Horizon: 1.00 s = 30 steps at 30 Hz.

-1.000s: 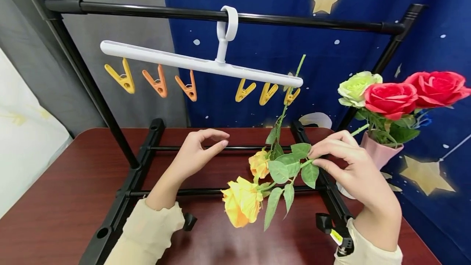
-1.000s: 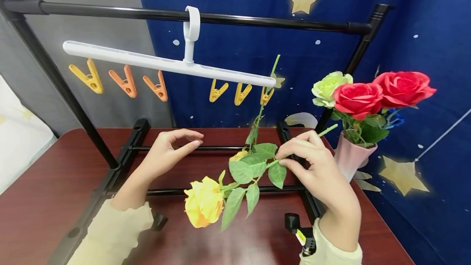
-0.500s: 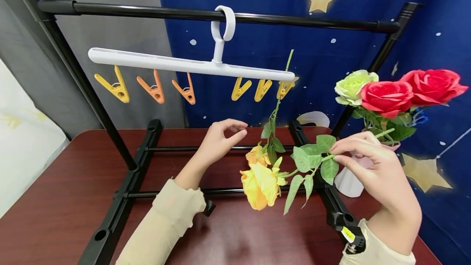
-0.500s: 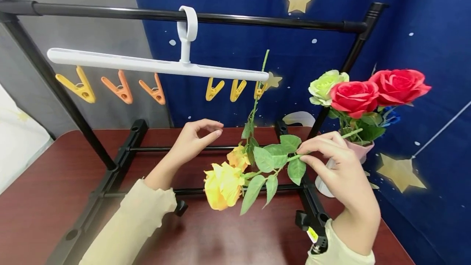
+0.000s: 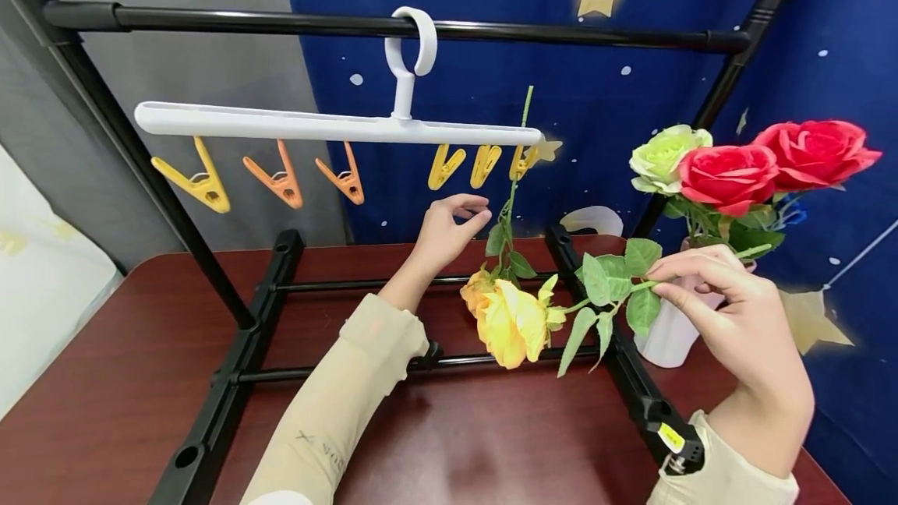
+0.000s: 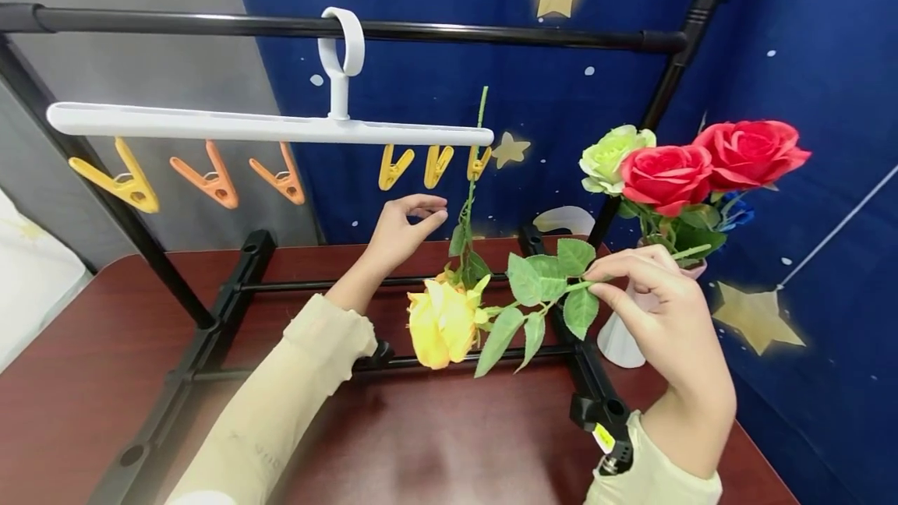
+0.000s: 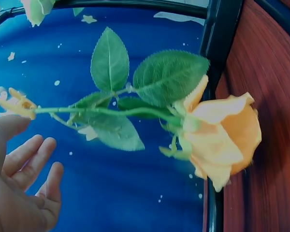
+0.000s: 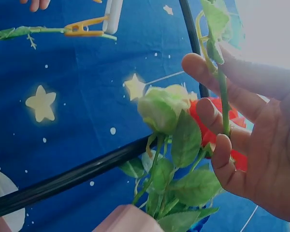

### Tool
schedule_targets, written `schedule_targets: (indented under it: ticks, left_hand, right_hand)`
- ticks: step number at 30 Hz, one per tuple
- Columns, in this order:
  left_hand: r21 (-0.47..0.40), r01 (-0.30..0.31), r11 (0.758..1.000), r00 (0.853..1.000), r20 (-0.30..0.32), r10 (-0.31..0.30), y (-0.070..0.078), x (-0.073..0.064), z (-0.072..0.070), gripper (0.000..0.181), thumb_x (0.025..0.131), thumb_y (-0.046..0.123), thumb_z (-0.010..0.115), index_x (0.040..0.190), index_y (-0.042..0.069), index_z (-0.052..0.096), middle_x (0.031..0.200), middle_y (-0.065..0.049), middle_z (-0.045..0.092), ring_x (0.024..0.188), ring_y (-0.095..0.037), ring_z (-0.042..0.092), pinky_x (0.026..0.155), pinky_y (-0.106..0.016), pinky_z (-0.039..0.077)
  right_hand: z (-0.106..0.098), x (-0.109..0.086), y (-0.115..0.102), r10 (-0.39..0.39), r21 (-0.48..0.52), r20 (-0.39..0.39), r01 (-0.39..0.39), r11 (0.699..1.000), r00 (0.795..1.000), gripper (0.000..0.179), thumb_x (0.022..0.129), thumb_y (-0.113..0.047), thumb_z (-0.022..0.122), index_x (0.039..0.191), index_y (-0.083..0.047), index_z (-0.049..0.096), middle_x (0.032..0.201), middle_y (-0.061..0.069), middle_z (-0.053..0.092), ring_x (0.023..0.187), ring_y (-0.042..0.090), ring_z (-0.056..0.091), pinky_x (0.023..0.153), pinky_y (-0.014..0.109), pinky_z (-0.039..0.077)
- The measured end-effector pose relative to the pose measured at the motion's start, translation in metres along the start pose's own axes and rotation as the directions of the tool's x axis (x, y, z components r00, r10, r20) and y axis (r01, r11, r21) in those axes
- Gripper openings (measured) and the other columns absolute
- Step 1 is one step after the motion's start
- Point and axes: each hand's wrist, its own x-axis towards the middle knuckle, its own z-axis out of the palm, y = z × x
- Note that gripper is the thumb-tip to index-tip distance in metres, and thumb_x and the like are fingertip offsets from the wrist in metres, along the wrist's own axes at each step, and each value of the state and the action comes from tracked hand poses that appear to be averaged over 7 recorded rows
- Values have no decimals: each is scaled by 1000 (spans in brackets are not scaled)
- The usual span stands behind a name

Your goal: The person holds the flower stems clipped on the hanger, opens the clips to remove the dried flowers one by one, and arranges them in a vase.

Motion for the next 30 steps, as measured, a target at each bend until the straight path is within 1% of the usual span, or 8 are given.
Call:
schedule_targets:
  ticks: [3, 6, 9, 12, 16, 24, 26, 30]
  left_hand:
    - [1, 20, 1000, 1000, -1, -20, 3, 5, 3, 28, 88, 32, 62, 113, 19, 66, 106, 4, 68, 99, -15, 57, 80, -33, 48]
    - [20, 29, 999, 1000, 4, -29, 6, 9, 4, 32, 89, 33, 60, 119, 20, 63, 109, 6, 67, 104, -16, 54, 87, -35, 45]
    - [27, 36, 999, 999, 22, -37, 10, 12, 6, 39, 90, 33, 59, 127, 21, 57, 112, 6, 66, 110, -16, 53, 93, -37, 43]
    - [15, 52, 999, 998, 45, -53, 12, 13, 10, 41, 91, 32, 59, 130, 22, 54, 112, 5, 67, 114, -15, 53, 95, -36, 43]
    - [3, 66, 998, 996, 68, -66, 18, 12, 17, 38, 90, 31, 60, 126, 21, 58, 106, 4, 69, 113, -13, 54, 92, -33, 45]
    - [2, 90, 996, 988, 125, -90, 34, 8, 27, 29, 88, 32, 63, 112, 17, 66, 104, 3, 68, 102, -13, 58, 72, -25, 52]
    - [25, 77, 997, 986, 148, -80, 38, 6, 29, 27, 88, 32, 63, 109, 17, 67, 105, 2, 67, 102, -13, 58, 72, -25, 52]
    - [71, -1, 997, 984, 176, -12, 42, 3, 32, 23, 89, 32, 62, 105, 17, 69, 106, 3, 67, 103, -14, 58, 83, -28, 49]
  right_hand:
    - [0, -1, 6, 0, 26, -30, 0, 1000, 1000, 25, 69, 15, 71, 85, -4, 72, 91, 1, 66, 79, 6, 48, 59, 15, 36]
    - [2, -1, 13, 11, 85, -76, -5, 996, 997, 22, 69, 17, 69, 84, 1, 71, 91, 3, 67, 80, 7, 52, 59, 14, 37]
    - [5, 1, 19, 41, 187, -117, -19, 982, 992, 20, 71, 21, 65, 85, 8, 68, 90, 6, 67, 84, 10, 56, 59, 13, 41]
    - [9, 4, 22, 69, 333, -140, -18, 943, 988, 19, 71, 25, 61, 87, 15, 65, 89, 7, 67, 87, 14, 58, 61, 14, 45]
    - [10, 6, 24, 76, 508, -163, 17, 861, 984, 17, 72, 26, 58, 87, 21, 62, 89, 8, 68, 89, 17, 60, 66, 15, 47]
    - [13, 5, 44, 134, 614, -196, 15, 789, 971, 18, 73, 26, 57, 90, 22, 60, 88, 9, 69, 82, 16, 63, 70, 17, 50]
    - [14, 5, 47, 154, 636, -211, 16, 771, 965, 17, 73, 26, 57, 90, 24, 59, 88, 10, 69, 80, 17, 63, 71, 18, 51]
    - [17, 7, 51, 176, 677, -261, 50, 734, 949, 16, 73, 28, 56, 89, 26, 58, 86, 12, 69, 79, 19, 62, 75, 20, 51]
